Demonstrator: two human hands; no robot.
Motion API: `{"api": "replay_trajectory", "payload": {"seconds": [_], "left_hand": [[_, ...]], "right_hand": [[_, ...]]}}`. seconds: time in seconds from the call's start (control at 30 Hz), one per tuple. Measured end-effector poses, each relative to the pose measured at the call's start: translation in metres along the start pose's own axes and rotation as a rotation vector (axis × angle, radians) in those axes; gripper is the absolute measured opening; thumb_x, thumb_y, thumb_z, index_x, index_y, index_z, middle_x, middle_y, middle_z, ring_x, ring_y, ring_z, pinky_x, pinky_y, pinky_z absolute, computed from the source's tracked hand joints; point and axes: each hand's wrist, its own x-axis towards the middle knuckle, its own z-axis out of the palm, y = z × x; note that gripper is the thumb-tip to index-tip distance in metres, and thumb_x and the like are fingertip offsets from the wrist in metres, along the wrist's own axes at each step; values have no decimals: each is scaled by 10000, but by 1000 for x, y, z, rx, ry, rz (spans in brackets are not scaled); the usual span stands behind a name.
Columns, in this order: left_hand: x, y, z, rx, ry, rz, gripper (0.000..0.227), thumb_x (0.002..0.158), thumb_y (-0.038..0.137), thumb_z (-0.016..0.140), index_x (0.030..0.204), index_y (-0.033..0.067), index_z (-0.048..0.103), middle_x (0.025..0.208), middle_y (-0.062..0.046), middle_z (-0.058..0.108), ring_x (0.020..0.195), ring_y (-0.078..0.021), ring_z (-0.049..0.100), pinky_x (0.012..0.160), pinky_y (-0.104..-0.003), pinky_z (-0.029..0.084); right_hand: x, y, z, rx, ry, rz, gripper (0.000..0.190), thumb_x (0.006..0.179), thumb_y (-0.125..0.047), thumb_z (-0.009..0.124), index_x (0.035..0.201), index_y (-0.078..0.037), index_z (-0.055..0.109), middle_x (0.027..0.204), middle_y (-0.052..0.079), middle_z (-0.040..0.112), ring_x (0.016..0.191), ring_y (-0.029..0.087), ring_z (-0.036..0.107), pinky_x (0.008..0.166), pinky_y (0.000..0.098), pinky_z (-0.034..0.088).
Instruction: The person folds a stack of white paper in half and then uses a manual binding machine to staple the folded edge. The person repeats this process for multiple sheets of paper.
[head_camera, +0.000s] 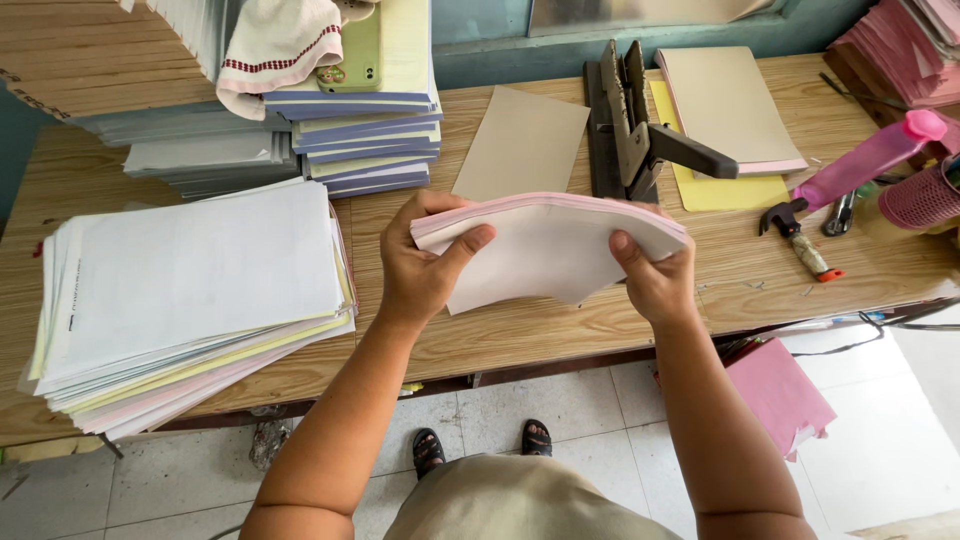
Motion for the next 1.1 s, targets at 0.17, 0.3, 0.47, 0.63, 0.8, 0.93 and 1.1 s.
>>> {"api": "replay_trajectory", "payload": {"seconds": [0.17, 0.3, 0.47, 0.63, 0.8, 0.93, 1.1], "left_hand": [[-13, -14, 16, 7, 55, -30, 269, 783, 92, 891, 973, 41, 708, 895, -124, 749, 878, -174, 704, 826, -347, 549], [-15, 13, 23, 147, 172, -34, 219, 818, 108, 871, 924, 67, 684, 817, -95, 731, 806, -110, 657, 769, -323, 543], [-29, -25, 3, 206, 59, -21, 249, 860, 144, 834, 1012, 23, 679, 841, -178, 730, 815, -208, 690, 757, -399, 566], [-28, -7, 10, 290, 100, -12, 191, 941, 90, 736, 1056, -38, 652, 842, -226, 727, 829, -264, 718, 731, -447, 576], [-21, 15, 8, 258, 150, 38, 253, 907, 138, 795, 1093, 41, 654, 876, -150, 709, 858, -194, 685, 811, -397, 563], [-27, -29, -8, 81, 22, -68, 275, 817, 167, 869, 1003, 75, 688, 826, -88, 709, 856, -149, 661, 818, -363, 552], [-27, -37, -17, 28, -13, -109, 216, 786, 114, 887, 901, 73, 709, 766, -71, 700, 796, -92, 606, 762, -318, 527]], "right_hand": [[-6, 5, 11, -64, 15, 6, 187, 970, -136, 714, 1088, 8, 736, 868, 100, 681, 835, 133, 603, 808, 359, 555], [-18, -6, 14, -113, 152, -2, 102, 1011, -73, 690, 1056, 10, 728, 866, 111, 677, 812, 147, 610, 804, 357, 558], [-25, 4, 16, -138, 96, 109, 128, 1002, -122, 709, 1017, 3, 730, 837, 90, 679, 785, 155, 590, 785, 382, 547], [-35, -13, 25, -208, 74, 163, 165, 1012, -150, 700, 935, -12, 743, 745, 109, 693, 709, 143, 593, 697, 377, 544], [-26, -36, 35, -110, 147, 129, 148, 1021, -134, 678, 1038, 3, 730, 867, 91, 698, 816, 141, 604, 800, 383, 567], [-26, -1, 37, -80, 59, 10, 367, 970, -193, 725, 1274, 7, 675, 1090, 145, 706, 1074, 172, 588, 1018, 415, 493], [-16, 35, 22, 18, 175, 103, 114, 982, -110, 749, 1018, -4, 729, 846, 69, 702, 804, 118, 620, 806, 365, 580]]}}
